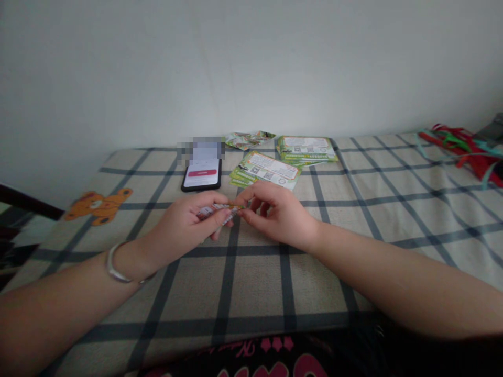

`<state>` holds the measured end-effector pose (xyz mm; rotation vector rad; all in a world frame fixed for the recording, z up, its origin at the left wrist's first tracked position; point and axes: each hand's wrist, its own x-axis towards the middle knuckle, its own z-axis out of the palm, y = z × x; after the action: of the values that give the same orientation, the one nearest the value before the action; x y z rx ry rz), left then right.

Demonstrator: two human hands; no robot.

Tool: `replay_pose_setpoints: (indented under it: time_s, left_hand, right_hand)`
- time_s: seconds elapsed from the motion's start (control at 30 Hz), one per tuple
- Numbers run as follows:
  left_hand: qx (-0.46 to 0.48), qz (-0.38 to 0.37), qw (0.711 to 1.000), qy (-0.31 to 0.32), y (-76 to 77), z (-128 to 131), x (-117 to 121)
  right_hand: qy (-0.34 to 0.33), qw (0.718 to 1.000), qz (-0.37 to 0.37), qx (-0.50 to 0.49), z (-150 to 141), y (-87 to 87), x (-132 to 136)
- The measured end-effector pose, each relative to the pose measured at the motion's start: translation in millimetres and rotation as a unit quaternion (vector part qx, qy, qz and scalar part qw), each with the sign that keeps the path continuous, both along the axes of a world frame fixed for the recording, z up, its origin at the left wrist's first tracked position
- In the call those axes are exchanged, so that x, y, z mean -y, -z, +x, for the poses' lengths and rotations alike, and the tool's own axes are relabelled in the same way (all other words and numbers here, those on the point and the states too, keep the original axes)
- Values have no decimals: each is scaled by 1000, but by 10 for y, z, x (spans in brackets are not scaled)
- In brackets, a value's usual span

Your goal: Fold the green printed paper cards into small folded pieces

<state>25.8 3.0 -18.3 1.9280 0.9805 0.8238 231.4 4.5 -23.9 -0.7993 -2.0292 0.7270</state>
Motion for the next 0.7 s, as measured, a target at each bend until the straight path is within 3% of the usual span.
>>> replay_pose_setpoints:
  time_s: [0.2,0.33,0.7]
  left_hand:
    - [39,-106,993,26,-11,10,-12]
    - [47,-157,986,28,-21,10,-24]
    - [63,-187,978,62,-46,5,-60]
  right_hand:
    - [-7,1000,14,13,9,-2,2]
    - [-19,997,63,28,25,2,0]
    - [-43,979,176,96,78,-29,-8]
